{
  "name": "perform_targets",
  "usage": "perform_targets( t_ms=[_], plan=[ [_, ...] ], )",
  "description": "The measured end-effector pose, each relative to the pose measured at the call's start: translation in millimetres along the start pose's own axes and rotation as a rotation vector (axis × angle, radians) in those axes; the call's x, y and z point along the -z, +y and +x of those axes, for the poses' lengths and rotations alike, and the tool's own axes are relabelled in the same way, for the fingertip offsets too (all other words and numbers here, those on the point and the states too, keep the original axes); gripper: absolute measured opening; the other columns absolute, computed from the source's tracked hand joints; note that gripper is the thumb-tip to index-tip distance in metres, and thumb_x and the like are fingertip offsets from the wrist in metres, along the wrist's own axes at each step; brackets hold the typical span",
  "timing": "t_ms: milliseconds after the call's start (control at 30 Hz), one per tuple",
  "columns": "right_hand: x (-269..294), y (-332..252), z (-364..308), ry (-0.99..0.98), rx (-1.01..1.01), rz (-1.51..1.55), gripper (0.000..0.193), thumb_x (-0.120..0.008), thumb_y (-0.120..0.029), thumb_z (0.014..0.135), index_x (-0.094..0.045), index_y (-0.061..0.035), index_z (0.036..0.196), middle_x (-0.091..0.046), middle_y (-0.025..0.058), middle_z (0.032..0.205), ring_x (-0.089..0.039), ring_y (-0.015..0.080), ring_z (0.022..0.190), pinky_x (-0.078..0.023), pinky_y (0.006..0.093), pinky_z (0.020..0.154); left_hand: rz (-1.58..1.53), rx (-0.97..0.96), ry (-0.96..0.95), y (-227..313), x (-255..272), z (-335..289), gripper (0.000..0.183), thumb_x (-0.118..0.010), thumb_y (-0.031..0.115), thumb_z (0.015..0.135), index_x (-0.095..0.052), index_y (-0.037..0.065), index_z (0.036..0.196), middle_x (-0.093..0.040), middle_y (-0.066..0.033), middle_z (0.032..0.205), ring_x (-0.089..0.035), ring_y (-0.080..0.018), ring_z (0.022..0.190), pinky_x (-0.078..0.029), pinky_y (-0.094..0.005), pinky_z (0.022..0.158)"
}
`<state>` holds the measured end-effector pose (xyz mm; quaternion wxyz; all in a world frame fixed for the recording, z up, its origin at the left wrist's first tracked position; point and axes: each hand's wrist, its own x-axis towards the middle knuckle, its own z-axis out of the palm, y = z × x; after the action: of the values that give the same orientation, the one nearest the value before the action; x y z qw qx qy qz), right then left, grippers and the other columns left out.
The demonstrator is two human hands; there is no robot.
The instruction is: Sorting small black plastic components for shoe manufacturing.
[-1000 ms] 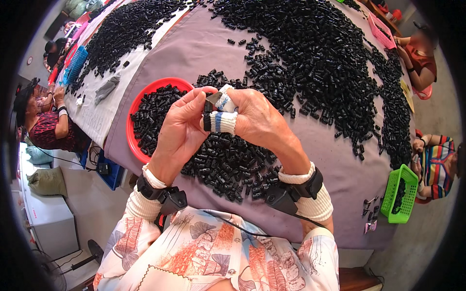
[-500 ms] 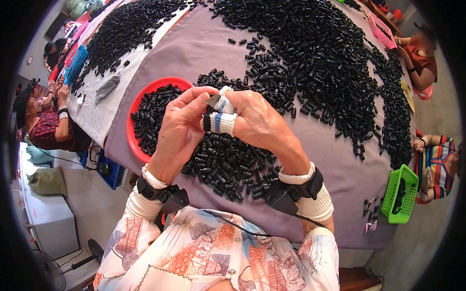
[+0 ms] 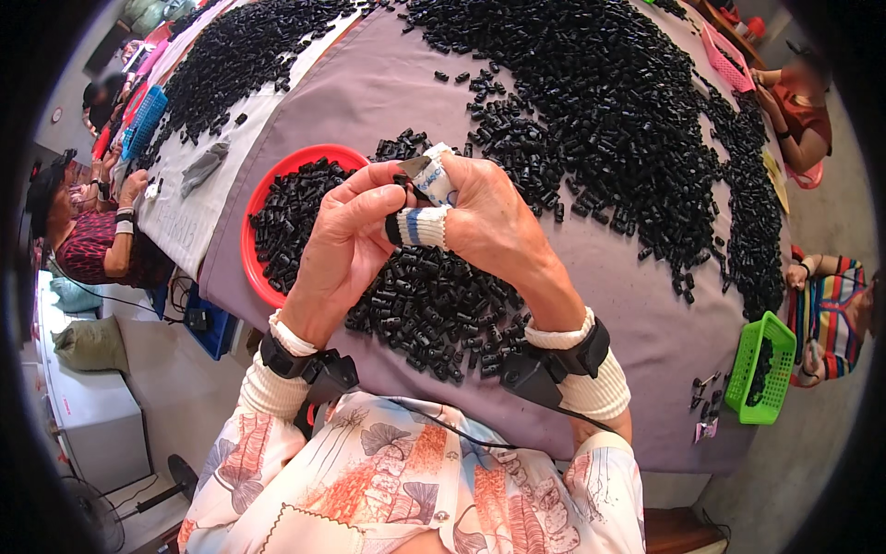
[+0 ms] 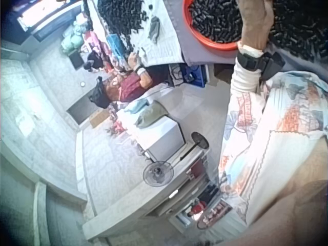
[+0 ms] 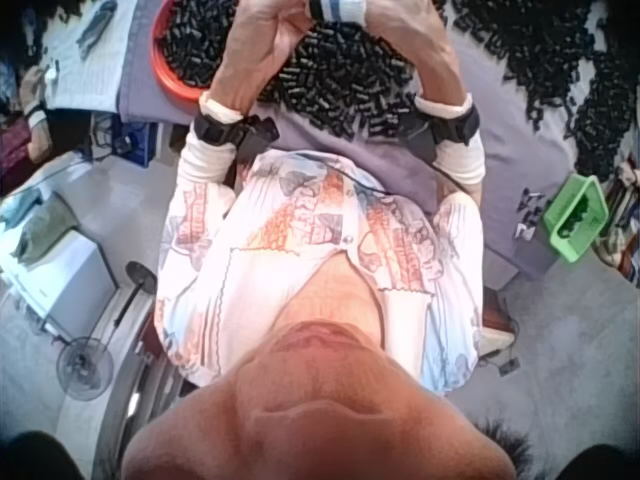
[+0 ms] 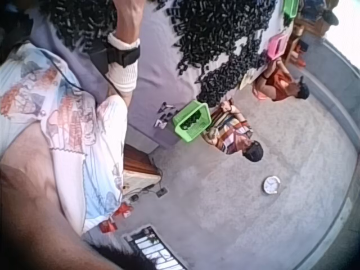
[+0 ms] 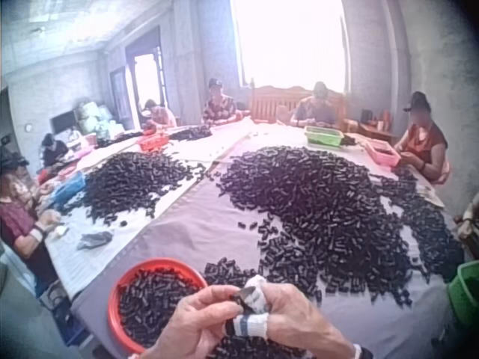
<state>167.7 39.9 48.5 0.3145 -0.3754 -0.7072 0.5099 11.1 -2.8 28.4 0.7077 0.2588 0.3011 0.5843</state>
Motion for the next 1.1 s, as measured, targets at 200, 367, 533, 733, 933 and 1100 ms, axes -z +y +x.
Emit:
perform_targets(
  t_ms=[200, 367, 533, 733, 933, 1100],
  plan=[
    [-5.5, 0.7, -0.6, 0.012, 0.016, 0.027, 0.022, -0.071, -0.015, 0.066, -0.056, -0.0011, 0.075, -0.052, -0.0003, 0.063, -0.046, 0.008, 0.058, -0.039, 0.0254, 0.053, 0.074, -0.044, 0.038, -0.5, -0.7, 2.9, 0.016, -0.06, 0.005, 0.08, -0.061, 0.0, 0.095, -0.062, -0.0034, 0.082, -0.059, -0.0076, 0.071, -0.048, -0.0197, 0.064],
    [-5.1, -0.5, -0.3, 0.027, -0.032, 0.048, 0.021, -0.07, -0.014, 0.066, -0.057, -0.0008, 0.077, -0.052, -0.0003, 0.064, -0.047, 0.0078, 0.06, -0.04, 0.0246, 0.054, 0.058, -0.032, 0.019, -1.2, 2.3, 3.3, 0.016, -0.06, 0.007, 0.081, -0.061, 0.0, 0.095, -0.062, -0.0033, 0.081, -0.059, -0.0076, 0.073, -0.048, -0.02, 0.063],
    [-7.3, 9.3, 1.1, 0.014, -0.011, 0.044, 0.024, -0.071, -0.016, 0.065, -0.059, -0.0012, 0.08, -0.052, -0.0001, 0.064, -0.047, 0.0077, 0.059, -0.04, 0.0245, 0.054, 0.228, -0.062, 0.033, 4.0, 1.7, -2.0, 0.015, -0.058, 0.007, 0.083, -0.062, -0.001, 0.095, -0.063, -0.0042, 0.083, -0.059, -0.0075, 0.074, -0.048, -0.0203, 0.063],
    [-9.7, 11.6, 1.5, 0.003, -0.066, 0.038, 0.029, -0.074, -0.022, 0.067, -0.059, -0.0018, 0.082, -0.051, -0.0006, 0.063, -0.045, 0.0077, 0.058, -0.039, 0.0248, 0.052, 0.217, -0.091, 0.087, 7.5, 18.9, -5.3, 0.02, -0.055, 0.004, 0.083, -0.059, -0.005, 0.1, -0.063, -0.0084, 0.083, -0.06, -0.0117, 0.072, -0.051, -0.0233, 0.066],
    [-5.2, 22.1, -1.6, 0.032, -0.095, 0.077, 0.018, -0.072, -0.013, 0.073, -0.056, -0.0071, 0.08, -0.044, -0.0072, 0.055, -0.038, 0.001, 0.041, -0.027, 0.0175, 0.036, 0.338, -0.219, 0.334, 28.9, 89.1, -16.8, 0.021, -0.051, 0.005, 0.085, -0.06, -0.005, 0.101, -0.063, -0.0095, 0.083, -0.06, -0.0135, 0.067, -0.052, -0.0258, 0.064],
    [1.6, 26.1, -5.0, 0.045, -0.2, 0.166, 0.016, -0.071, -0.014, 0.075, -0.057, -0.0078, 0.078, -0.044, -0.0069, 0.053, -0.037, 0.0013, 0.04, -0.025, 0.0177, 0.035, 0.388, -0.251, 0.425, 42.8, 135.8, -32.4, 0.02, -0.052, 0.008, 0.087, -0.06, -0.004, 0.102, -0.063, -0.0088, 0.082, -0.06, -0.0126, 0.065, -0.052, -0.0267, 0.063]
  ],
)
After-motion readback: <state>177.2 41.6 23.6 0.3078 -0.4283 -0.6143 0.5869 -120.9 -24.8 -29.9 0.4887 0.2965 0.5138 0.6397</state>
